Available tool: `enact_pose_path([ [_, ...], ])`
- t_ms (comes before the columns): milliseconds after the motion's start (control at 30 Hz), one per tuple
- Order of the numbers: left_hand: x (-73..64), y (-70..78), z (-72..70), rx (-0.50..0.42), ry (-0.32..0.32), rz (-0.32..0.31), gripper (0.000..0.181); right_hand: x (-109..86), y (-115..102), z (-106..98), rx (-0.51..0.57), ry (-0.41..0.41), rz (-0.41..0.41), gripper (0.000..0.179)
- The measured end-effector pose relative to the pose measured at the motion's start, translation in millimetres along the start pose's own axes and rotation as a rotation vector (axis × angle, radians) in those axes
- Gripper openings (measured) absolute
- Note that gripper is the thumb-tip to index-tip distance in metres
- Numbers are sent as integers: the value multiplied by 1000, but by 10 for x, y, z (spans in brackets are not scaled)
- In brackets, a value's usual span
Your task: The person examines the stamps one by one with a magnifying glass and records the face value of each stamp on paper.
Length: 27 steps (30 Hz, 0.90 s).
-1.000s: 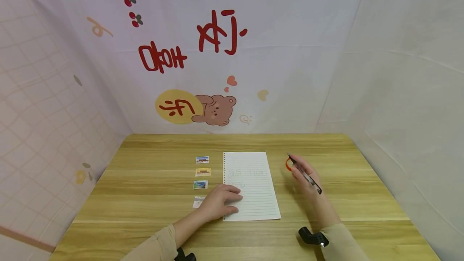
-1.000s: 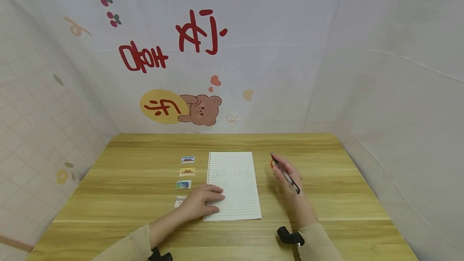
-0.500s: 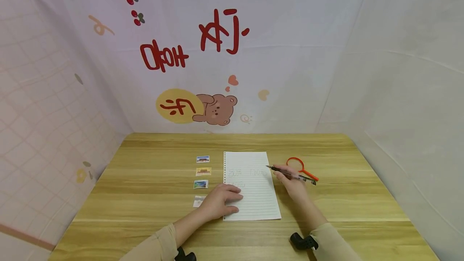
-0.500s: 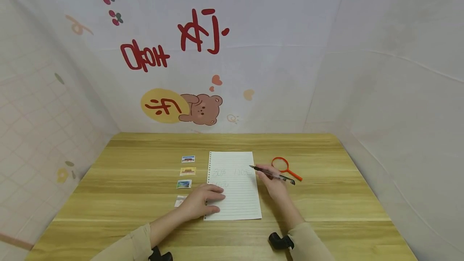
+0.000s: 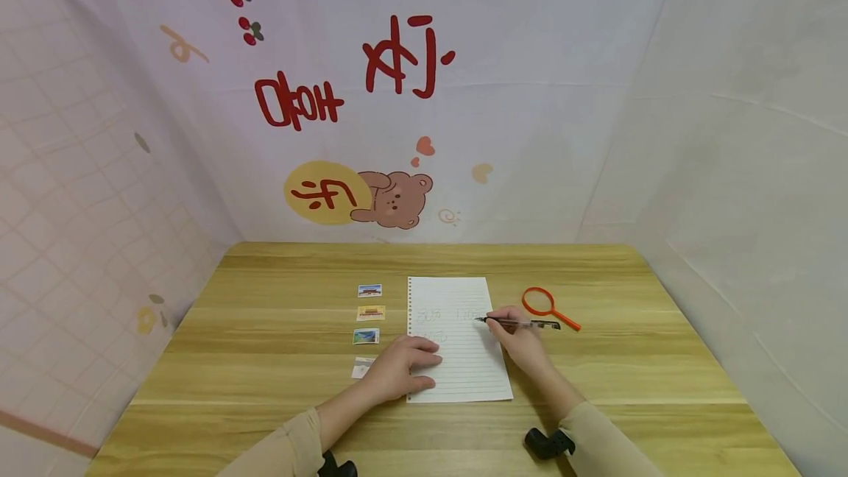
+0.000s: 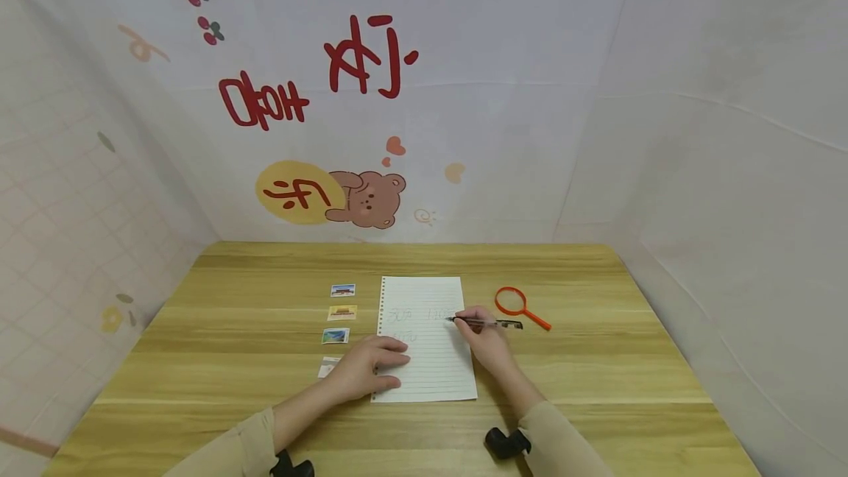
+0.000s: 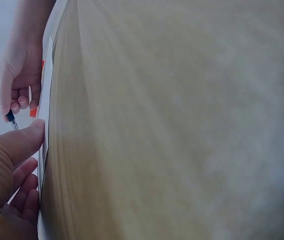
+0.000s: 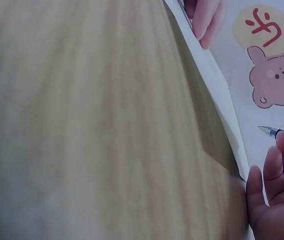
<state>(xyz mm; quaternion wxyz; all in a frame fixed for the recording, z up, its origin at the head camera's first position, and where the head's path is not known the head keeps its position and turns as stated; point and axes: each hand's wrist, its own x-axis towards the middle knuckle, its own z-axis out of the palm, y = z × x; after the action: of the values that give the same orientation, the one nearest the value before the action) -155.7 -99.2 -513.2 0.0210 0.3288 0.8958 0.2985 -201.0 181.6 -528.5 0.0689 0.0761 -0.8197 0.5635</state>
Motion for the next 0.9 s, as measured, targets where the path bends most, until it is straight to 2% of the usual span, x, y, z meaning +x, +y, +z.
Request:
enact_pose_path([
  [100, -2, -5, 2, 0, 1, -11, 38, -4, 14, 31, -30, 1, -26, 5],
  [133, -2, -8, 5, 1, 1, -13, 38, -16, -40, 36, -45, -1, -30, 4],
  [333, 1, -31, 20, -1, 9, 1, 38, -15, -56, 73, -76, -35, -59, 5],
  [433, 5, -30, 14, -4, 8, 6, 38, -5, -3, 90, -96, -54, -84, 6],
  [900, -3, -6, -19, -5, 4, 17, 37, 11, -10, 166, -149, -83, -98, 5],
])
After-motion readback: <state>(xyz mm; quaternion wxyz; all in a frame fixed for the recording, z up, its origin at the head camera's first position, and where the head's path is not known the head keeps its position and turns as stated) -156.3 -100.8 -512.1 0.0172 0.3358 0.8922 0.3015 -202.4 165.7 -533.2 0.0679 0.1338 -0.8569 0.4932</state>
